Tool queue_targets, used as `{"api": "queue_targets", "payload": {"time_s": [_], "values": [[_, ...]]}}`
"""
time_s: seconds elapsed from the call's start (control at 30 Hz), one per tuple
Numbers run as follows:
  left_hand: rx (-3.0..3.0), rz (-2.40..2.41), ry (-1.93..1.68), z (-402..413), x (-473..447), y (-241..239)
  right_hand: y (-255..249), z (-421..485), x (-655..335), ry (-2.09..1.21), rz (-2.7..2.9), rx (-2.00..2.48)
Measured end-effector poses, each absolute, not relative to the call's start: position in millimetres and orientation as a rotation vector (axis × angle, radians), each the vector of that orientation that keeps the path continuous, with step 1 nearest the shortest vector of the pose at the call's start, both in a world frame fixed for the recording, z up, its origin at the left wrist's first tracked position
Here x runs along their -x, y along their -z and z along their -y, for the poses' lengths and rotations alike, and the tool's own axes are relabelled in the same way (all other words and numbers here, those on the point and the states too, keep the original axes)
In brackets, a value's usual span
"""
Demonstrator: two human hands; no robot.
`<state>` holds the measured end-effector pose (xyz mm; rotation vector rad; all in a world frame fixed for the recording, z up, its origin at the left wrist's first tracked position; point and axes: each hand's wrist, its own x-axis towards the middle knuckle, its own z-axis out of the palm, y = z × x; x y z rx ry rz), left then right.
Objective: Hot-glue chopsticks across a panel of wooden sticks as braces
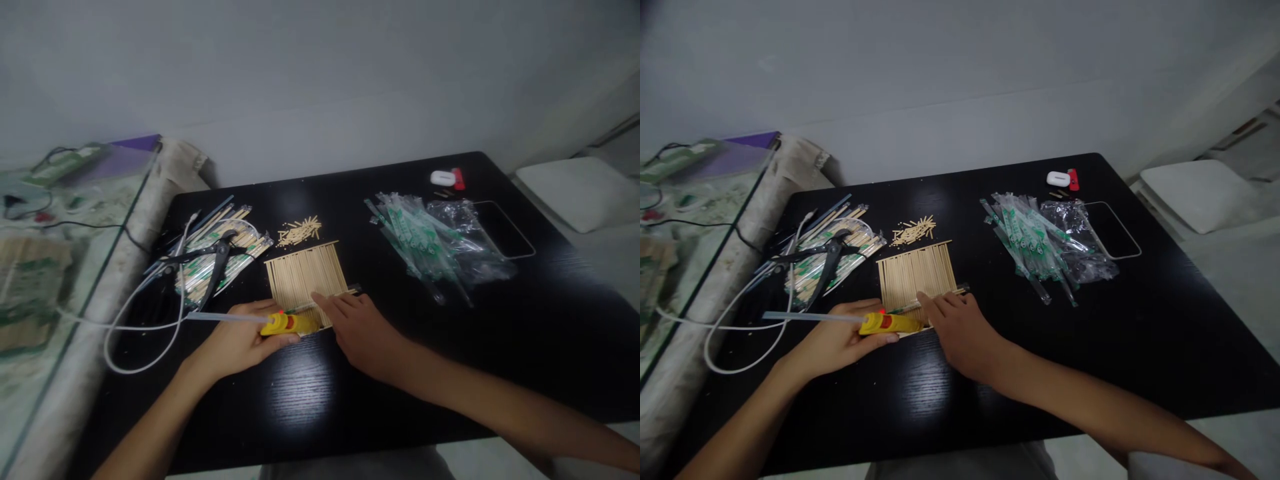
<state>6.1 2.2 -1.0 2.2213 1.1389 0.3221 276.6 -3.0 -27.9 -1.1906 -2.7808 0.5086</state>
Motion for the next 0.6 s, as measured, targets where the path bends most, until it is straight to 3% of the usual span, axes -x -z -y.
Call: {"api": "queue_targets", "payload": {"time_s": [0.6], "values": [[-2.239,-1.139,-0.297,-3.1,-13.6,2.8,20.9,-7.7,-281.9,-0.663,2.798,1.139]]}}
